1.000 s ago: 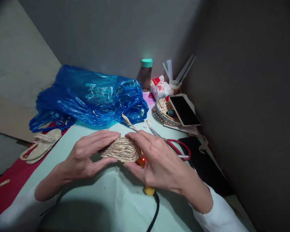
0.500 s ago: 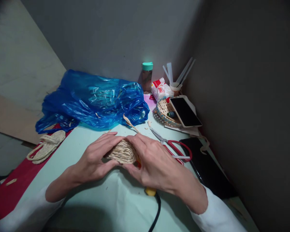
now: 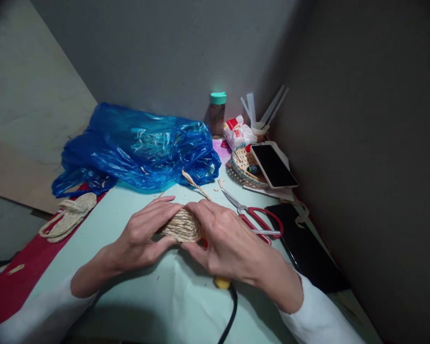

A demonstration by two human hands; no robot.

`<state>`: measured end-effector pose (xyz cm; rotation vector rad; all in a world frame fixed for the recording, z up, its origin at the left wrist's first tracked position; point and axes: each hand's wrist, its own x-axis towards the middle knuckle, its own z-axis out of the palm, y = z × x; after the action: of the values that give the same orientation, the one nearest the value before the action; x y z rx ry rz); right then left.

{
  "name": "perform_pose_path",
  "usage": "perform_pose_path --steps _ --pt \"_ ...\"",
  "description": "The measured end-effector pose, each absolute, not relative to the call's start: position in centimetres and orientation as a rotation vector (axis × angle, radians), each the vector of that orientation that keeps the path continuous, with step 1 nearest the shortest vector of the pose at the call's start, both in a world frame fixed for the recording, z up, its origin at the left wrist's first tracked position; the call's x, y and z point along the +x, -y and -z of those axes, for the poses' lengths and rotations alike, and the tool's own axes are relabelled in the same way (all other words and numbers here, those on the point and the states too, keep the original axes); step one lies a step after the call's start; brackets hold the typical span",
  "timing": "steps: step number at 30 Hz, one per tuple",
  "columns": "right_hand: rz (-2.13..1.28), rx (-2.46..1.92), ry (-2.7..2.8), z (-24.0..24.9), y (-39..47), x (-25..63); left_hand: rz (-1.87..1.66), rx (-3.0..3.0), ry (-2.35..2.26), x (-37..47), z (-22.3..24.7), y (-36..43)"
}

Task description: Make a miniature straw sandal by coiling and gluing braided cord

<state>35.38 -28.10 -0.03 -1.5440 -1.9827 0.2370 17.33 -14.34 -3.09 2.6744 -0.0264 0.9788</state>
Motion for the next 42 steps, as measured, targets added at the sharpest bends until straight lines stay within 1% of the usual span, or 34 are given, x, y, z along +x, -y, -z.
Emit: perform_pose_path --steps 4,10,14,18,21,24,28,32,42 --pt "-0.242 -1.55 1.978 0.2 28.1 35.5 -0.929 2.673 0.035 17.2 3.2 14.2" --pt "-0.144 -1.563 1.928 0.1 27.9 36.4 -0.647 2.802 -0.095 17.1 2.8 13.7" --pt "-0.101 -1.559 1.924 0.0 27.9 36.5 -0.644 2.733 -0.167 17.2 2.7 13.2" --pt "-0.125 -1.562 1.955 0.3 27.9 36.0 -0.745 2.524 -0.073 17.2 2.4 13.1" --pt "-0.136 -1.566 1.965 0.5 27.9 35.9 -0.838 2.205 -0.104 17.1 1.9 13.5" --pt "-0.081 -1.554 1.941 0.7 27.6 36.3 -0.977 1.811 -0.307 17.0 1.4 13.4" --pt "0.027 -1.509 1.851 1.0 27.1 37.1 -1.279 1.477 -0.764 17.1 1.7 11.6" --pt "0.177 -1.456 1.748 1.1 27.0 37.5 -1.325 1.484 -0.851 17.1 2.2 10.0" --pt "0.436 -1.323 1.584 0.1 27.7 36.8 -1.028 1.793 -0.725 17.2 3.3 12.4"
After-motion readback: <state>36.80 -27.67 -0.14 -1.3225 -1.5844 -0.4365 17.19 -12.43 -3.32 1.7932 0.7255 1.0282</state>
